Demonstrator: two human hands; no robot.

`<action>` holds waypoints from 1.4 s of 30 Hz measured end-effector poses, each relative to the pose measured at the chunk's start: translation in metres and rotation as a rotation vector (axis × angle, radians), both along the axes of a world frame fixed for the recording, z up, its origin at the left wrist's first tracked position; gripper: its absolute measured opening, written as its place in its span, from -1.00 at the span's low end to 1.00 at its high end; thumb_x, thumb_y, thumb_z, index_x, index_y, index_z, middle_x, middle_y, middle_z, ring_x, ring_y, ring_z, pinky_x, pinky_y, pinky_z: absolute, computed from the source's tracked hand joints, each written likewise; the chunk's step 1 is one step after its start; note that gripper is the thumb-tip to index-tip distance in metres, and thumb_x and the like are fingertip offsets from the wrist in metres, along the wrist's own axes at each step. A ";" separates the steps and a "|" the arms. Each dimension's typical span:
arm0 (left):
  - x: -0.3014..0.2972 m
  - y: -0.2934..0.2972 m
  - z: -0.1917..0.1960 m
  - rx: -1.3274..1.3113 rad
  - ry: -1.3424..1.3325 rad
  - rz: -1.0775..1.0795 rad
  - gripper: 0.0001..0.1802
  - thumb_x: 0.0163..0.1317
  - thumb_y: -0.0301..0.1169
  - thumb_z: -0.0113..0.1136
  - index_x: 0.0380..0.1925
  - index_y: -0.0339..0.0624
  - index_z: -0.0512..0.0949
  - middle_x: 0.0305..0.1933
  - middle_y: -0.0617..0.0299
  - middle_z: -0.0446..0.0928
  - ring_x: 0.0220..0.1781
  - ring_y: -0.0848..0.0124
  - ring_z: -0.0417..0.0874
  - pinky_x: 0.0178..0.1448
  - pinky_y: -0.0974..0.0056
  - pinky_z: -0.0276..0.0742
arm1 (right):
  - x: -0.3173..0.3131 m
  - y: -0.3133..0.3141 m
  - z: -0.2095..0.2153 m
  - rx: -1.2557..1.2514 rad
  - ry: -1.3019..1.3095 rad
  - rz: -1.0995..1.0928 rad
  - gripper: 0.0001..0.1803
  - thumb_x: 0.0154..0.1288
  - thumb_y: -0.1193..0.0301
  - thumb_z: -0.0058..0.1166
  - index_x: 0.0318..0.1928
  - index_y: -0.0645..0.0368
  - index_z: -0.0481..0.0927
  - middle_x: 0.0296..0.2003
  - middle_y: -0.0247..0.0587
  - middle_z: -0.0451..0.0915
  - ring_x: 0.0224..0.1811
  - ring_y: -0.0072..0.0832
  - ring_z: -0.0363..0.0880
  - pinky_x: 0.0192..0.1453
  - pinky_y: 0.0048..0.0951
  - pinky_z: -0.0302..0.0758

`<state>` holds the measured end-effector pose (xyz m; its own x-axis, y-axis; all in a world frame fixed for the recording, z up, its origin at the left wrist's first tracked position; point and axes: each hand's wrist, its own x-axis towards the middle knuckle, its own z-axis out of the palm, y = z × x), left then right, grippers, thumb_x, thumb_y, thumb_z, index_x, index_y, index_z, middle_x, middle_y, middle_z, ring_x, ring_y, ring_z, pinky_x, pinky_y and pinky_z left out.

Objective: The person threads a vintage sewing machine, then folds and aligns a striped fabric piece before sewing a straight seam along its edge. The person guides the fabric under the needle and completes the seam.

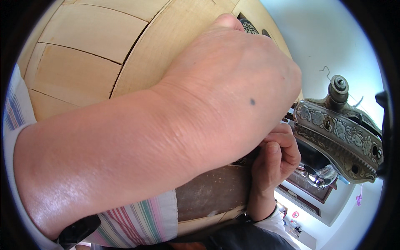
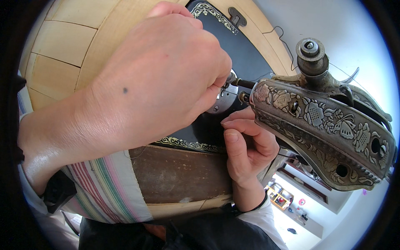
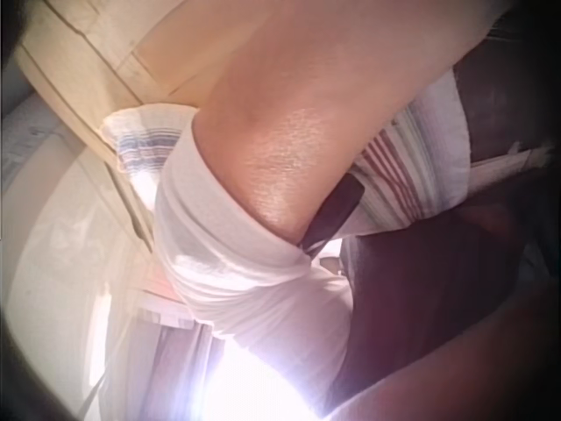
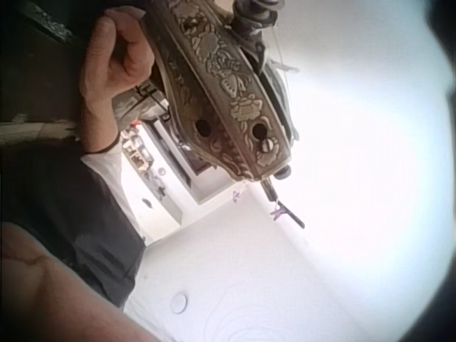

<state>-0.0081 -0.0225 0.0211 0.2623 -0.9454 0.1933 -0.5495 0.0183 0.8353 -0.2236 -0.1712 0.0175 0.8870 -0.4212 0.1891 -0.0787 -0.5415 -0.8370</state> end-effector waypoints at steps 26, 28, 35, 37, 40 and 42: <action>0.000 -0.001 0.004 0.082 0.015 -0.006 -0.88 0.07 -0.39 0.27 -0.59 -0.03 0.73 -0.50 0.20 0.69 -0.29 0.27 0.74 0.05 0.20 0.40 | -0.001 -0.005 -0.002 -0.027 -0.013 0.043 -0.92 0.26 0.57 0.23 -0.25 0.33 0.69 -0.28 -0.05 0.69 -0.23 -0.43 0.58 0.00 -0.41 0.45; 0.000 -0.002 0.004 0.082 0.015 -0.005 -0.88 0.07 -0.39 0.27 -0.60 -0.03 0.72 -0.51 0.19 0.69 -0.29 0.27 0.74 0.05 0.20 0.40 | -0.001 -0.005 -0.002 -0.028 -0.010 0.043 -0.92 0.26 0.57 0.23 -0.25 0.33 0.69 -0.28 -0.05 0.69 -0.23 -0.43 0.58 0.00 -0.41 0.45; -0.002 -0.006 0.006 0.085 0.012 -0.004 -0.88 0.07 -0.41 0.27 -0.60 -0.05 0.72 -0.51 0.17 0.68 -0.29 0.26 0.74 0.06 0.19 0.41 | -0.002 -0.005 -0.002 -0.048 -0.001 0.027 -0.92 0.24 0.57 0.26 -0.26 0.33 0.70 -0.28 -0.05 0.69 -0.25 -0.43 0.59 -0.01 -0.41 0.46; -0.003 -0.007 0.007 0.085 0.010 -0.005 -0.88 0.07 -0.41 0.26 -0.60 -0.06 0.71 -0.51 0.16 0.68 -0.29 0.25 0.74 0.06 0.19 0.41 | -0.002 -0.005 -0.002 -0.036 -0.002 0.016 -0.92 0.23 0.57 0.26 -0.26 0.33 0.70 -0.28 -0.05 0.70 -0.25 -0.43 0.59 -0.03 -0.42 0.47; -0.005 -0.008 0.008 0.085 0.009 -0.005 -0.88 0.07 -0.42 0.26 -0.60 -0.07 0.71 -0.51 0.15 0.68 -0.30 0.24 0.74 0.07 0.18 0.41 | -0.002 -0.006 -0.001 -0.055 0.001 0.017 -0.92 0.23 0.58 0.27 -0.26 0.34 0.70 -0.28 -0.06 0.70 -0.25 -0.43 0.59 -0.05 -0.45 0.47; -0.005 -0.008 0.008 0.085 0.008 -0.005 -0.88 0.06 -0.42 0.26 -0.61 -0.07 0.71 -0.51 0.14 0.68 -0.30 0.24 0.74 0.07 0.18 0.41 | -0.002 -0.006 -0.001 -0.062 0.001 0.023 -0.92 0.24 0.58 0.27 -0.26 0.34 0.70 -0.28 -0.06 0.70 -0.25 -0.44 0.59 -0.06 -0.46 0.47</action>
